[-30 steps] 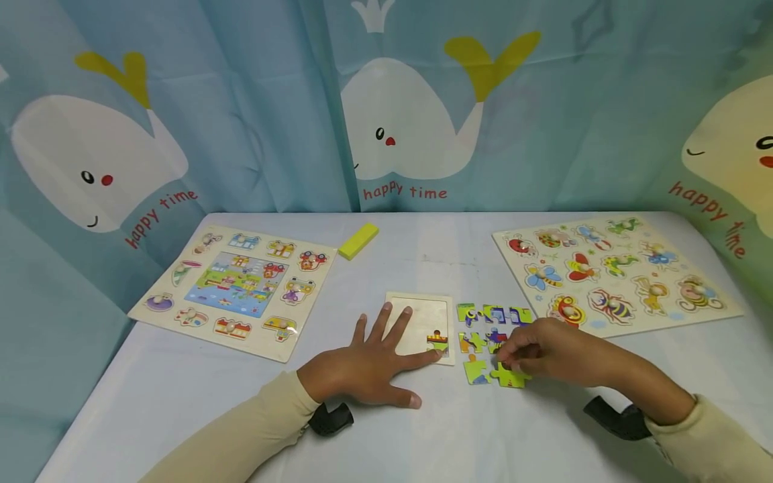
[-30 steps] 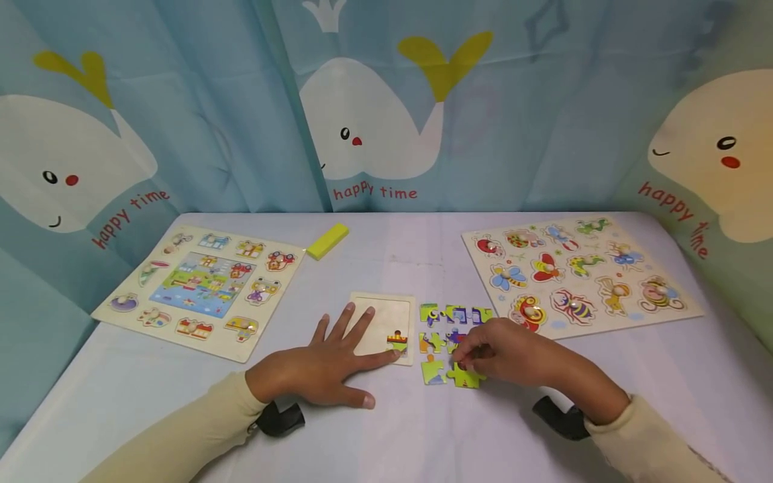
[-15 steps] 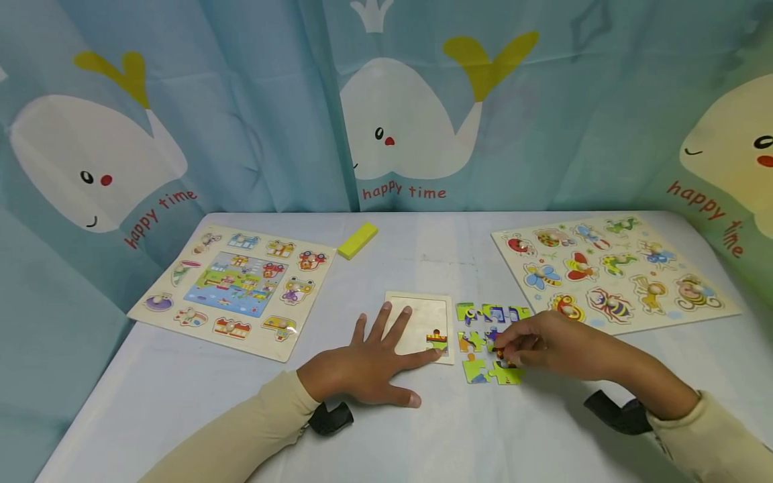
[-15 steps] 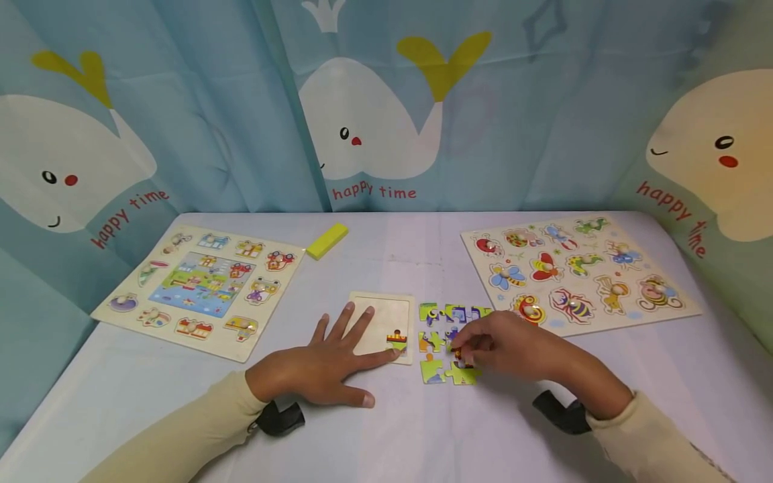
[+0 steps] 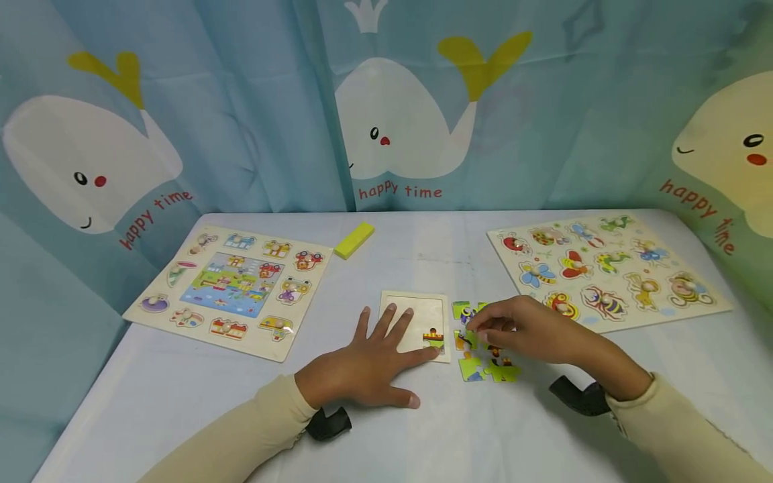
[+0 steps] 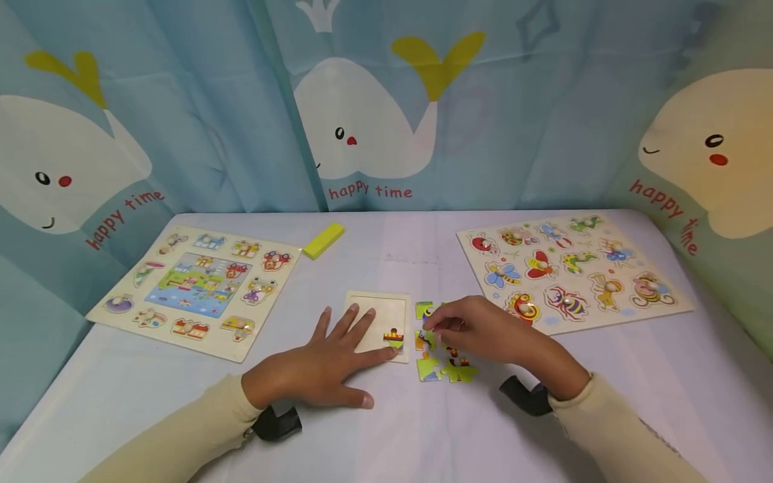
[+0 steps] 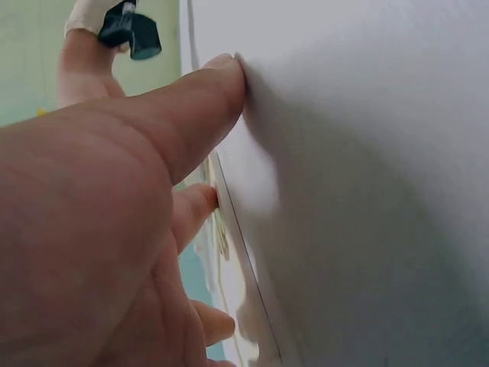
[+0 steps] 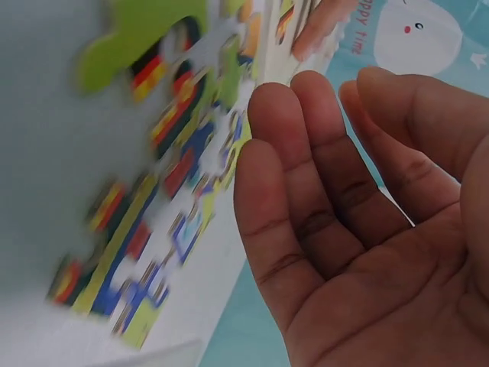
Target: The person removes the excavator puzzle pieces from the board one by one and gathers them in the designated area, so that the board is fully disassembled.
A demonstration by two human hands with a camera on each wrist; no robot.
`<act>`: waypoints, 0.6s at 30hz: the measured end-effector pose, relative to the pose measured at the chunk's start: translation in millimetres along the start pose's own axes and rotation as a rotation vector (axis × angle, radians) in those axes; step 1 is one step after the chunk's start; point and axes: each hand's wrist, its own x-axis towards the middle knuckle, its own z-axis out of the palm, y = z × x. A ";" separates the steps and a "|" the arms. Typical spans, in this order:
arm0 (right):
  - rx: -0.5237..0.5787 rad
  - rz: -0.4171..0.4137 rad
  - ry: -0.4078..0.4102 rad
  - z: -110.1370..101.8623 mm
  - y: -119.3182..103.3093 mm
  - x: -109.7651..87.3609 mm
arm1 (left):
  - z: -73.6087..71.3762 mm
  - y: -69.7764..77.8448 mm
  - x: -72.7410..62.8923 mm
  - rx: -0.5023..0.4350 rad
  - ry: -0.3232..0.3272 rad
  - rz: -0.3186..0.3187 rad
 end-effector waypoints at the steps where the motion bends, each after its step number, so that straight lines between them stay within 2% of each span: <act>1: -0.004 -0.005 0.001 0.8 -1.2 2.9 | -0.8 1.3 -0.3 0.001 0.004 0.005; 8: -0.028 -0.055 0.009 5.8 -2.8 22.2 | -2.7 3.3 0.9 -0.026 0.015 0.042; 12: 0.004 -0.078 0.005 8.7 -4.0 29.0 | -4.2 3.9 3.4 -0.041 0.017 0.064; 18: 0.067 -0.065 -0.021 15.4 -3.3 37.9 | -3.9 6.8 9.1 0.001 -0.001 0.058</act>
